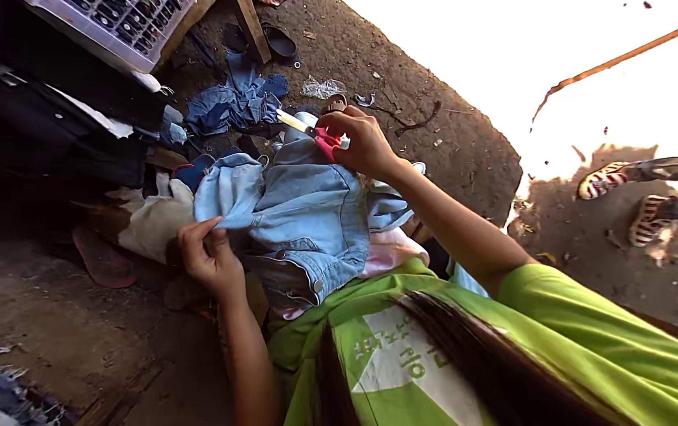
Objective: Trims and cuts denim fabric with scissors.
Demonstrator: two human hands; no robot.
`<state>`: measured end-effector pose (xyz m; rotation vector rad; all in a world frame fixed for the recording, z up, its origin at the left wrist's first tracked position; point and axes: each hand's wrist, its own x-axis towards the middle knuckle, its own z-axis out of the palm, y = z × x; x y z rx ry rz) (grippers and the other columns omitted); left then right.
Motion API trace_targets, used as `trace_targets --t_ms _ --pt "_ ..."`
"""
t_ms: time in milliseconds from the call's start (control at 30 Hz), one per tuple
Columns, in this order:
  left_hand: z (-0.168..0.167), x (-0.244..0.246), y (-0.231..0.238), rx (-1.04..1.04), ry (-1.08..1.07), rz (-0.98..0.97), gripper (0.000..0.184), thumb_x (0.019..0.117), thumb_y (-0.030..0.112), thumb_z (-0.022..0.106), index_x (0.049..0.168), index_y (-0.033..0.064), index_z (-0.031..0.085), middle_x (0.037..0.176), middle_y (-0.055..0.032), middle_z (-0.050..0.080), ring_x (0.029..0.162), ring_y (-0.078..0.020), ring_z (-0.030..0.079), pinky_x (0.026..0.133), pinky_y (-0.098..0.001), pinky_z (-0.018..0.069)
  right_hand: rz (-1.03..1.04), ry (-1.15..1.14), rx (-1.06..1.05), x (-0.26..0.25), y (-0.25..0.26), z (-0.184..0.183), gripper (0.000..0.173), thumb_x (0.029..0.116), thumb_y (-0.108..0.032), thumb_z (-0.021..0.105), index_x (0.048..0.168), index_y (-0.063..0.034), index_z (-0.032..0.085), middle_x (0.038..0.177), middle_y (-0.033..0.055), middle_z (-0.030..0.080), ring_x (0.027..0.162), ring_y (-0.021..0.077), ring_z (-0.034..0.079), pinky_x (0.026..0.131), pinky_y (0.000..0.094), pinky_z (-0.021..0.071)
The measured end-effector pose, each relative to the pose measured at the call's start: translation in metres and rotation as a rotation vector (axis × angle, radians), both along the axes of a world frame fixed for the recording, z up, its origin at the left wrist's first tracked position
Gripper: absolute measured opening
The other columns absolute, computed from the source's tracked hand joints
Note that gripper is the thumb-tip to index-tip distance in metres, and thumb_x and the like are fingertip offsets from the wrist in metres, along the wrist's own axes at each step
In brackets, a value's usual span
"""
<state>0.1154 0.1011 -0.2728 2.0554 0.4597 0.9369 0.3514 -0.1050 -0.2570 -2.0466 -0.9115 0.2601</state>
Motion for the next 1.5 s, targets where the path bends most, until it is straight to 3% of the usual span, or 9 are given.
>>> trace_targets --t_ms 233,400,467,533,633,867,1033,1233,1500 --pt "0.064 -0.078 0.007 0.114 -0.078 -0.078 0.020 0.1063 0.036 0.054 0.106 0.0220 0.068 0.104 0.0135 0.063 0.107 0.0000 0.059 0.095 -0.0214 0.0471 -0.256 -0.287 0.263 0.027 -0.033 0.031 0.034 0.0869 -0.009 0.072 0.117 0.0069 0.067 0.099 0.0179 0.072 0.087 0.0215 0.068 0.077 0.0366 0.0551" --pt "0.069 -0.088 -0.009 0.234 0.107 -0.105 0.034 0.1070 0.039 0.052 0.101 0.0081 0.065 0.095 -0.0010 0.059 0.099 -0.0037 0.057 0.092 -0.0189 0.0442 -0.387 -0.293 0.404 0.017 -0.052 0.037 0.035 0.0877 -0.010 0.072 0.114 0.0098 0.062 0.089 0.0064 0.068 0.077 0.0034 0.063 0.073 0.0219 0.0529" --pt "0.057 -0.088 -0.008 0.185 0.432 -0.141 0.042 0.1052 0.032 0.054 0.098 -0.0060 0.069 0.092 -0.0195 0.067 0.090 -0.0247 0.063 0.085 -0.0401 0.0470 -0.425 -0.108 0.241 0.004 -0.047 0.018 0.039 0.0903 -0.014 0.071 0.120 0.0081 0.060 0.096 0.0113 0.070 0.082 0.0110 0.066 0.076 0.0291 0.0546" --pt "0.051 -0.082 0.001 0.046 0.880 -0.343 0.031 0.1033 0.019 0.056 0.113 -0.0078 0.070 0.107 -0.0276 0.068 0.100 -0.0402 0.068 0.090 -0.0574 0.0518 -0.382 0.143 0.007 -0.005 -0.040 -0.006 0.043 0.0939 -0.016 0.069 0.128 0.0080 0.058 0.107 0.0221 0.070 0.096 0.0286 0.069 0.087 0.0461 0.0556" --pt "0.053 -0.061 0.016 -0.069 1.152 -0.441 0.030 0.1038 0.017 0.059 0.125 -0.0021 0.069 0.121 -0.0261 0.067 0.113 -0.0411 0.065 0.101 -0.0589 0.0475 -0.292 0.322 -0.135 -0.022 -0.034 -0.035 0.040 0.0991 -0.018 0.064 0.132 0.0039 0.058 0.111 0.0231 0.070 0.102 0.0361 0.068 0.094 0.0557 0.0526" --pt "0.055 0.012 0.021 0.008 0.898 -0.384 0.042 0.1050 0.022 0.059 0.142 0.0015 0.055 0.137 -0.0244 0.057 0.119 -0.0409 0.061 0.100 -0.0612 0.0477 -0.289 0.348 -0.014 -0.040 -0.041 -0.038 0.037 0.1013 -0.017 0.060 0.132 0.0034 0.057 0.107 0.0187 0.070 0.096 0.0262 0.070 0.089 0.0461 0.0556" --pt "0.048 0.039 -0.020 0.049 0.649 -0.528 0.042 0.1042 0.025 0.059 0.140 0.0028 0.058 0.138 -0.0212 0.056 0.119 -0.0350 0.061 0.094 -0.0532 0.0527 -0.278 0.291 0.055 -0.040 -0.061 -0.026 0.035 0.1036 -0.018 0.057 0.130 0.0043 0.056 0.099 0.0133 0.072 0.085 0.0170 0.072 0.080 0.0376 0.0590" --pt "0.026 0.036 -0.036 0.066 0.577 -0.532 0.040 0.1009 0.023 0.064 0.135 0.0015 0.062 0.137 -0.0204 0.057 0.125 -0.0356 0.057 0.103 -0.0533 0.0464 -0.265 0.291 0.064 -0.042 -0.083 -0.004 0.033 0.1044 -0.019 0.054 0.128 0.0033 0.056 0.093 0.0079 0.071 0.079 0.0075 0.068 0.076 0.0286 0.0569" --pt "0.019 0.031 -0.034 0.041 0.530 -0.456 0.031 0.1040 0.010 0.055 0.133 0.0036 0.064 0.139 -0.0195 0.057 0.121 -0.0322 0.059 0.093 -0.0458 0.0516 -0.139 0.418 0.050 -0.060 -0.087 0.010 0.031 0.1049 -0.019 0.052 0.127 0.0013 0.057 0.085 0.0017 0.072 0.066 0.0017 0.064 0.058 0.0196 0.0515"
